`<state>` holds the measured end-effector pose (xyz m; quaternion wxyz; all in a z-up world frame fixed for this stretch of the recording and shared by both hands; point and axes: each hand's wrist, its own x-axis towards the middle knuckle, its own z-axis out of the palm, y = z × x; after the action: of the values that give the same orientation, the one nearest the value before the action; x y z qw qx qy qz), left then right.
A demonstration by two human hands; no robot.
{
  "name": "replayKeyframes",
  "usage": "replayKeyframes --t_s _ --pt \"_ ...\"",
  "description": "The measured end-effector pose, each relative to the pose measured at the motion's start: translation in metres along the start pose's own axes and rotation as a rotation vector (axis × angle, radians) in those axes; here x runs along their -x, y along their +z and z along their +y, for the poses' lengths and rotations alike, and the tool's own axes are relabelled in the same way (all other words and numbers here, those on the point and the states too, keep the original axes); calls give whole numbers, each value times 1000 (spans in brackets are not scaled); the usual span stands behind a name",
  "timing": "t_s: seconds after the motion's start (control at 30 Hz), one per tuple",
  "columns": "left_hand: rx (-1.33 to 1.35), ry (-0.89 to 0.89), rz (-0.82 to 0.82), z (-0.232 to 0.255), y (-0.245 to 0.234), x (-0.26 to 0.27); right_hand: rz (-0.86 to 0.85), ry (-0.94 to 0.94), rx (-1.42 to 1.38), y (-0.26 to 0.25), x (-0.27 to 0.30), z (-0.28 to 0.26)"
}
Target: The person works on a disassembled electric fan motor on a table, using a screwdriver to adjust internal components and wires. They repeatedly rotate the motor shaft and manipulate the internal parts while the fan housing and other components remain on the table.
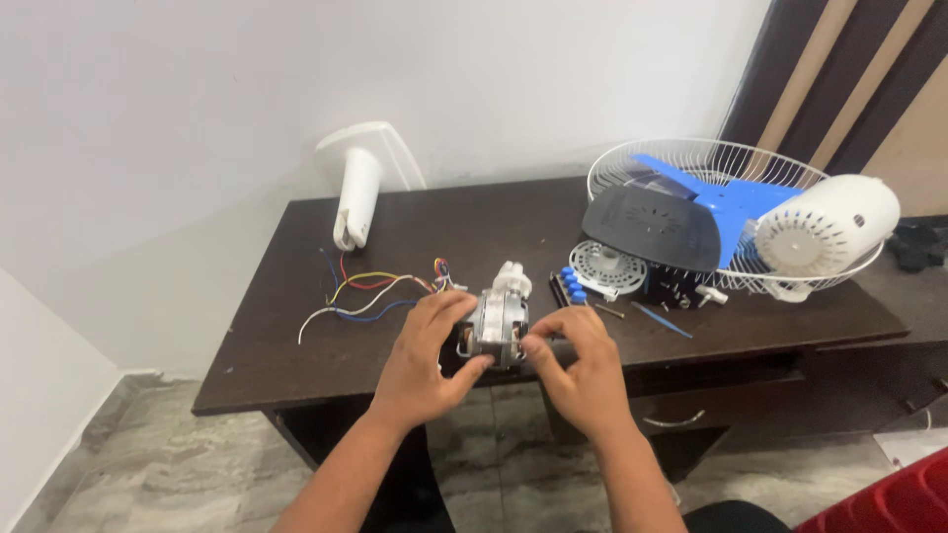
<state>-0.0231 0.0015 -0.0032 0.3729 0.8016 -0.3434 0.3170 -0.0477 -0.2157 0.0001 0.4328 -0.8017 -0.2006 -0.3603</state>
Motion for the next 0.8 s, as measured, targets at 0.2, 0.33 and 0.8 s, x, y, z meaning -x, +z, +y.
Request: replayKeyframes --t_s 0.2,0.33,0.8 --pt "-26 23 10 4 1 -1 -93 -9 -122 -11 -5 -1" --pt "-57 60 28 6 0 0 -91 46 -158 -12 -3 2" --pt "-69 98 34 7 1 0 -25 95 -4 3 1 6"
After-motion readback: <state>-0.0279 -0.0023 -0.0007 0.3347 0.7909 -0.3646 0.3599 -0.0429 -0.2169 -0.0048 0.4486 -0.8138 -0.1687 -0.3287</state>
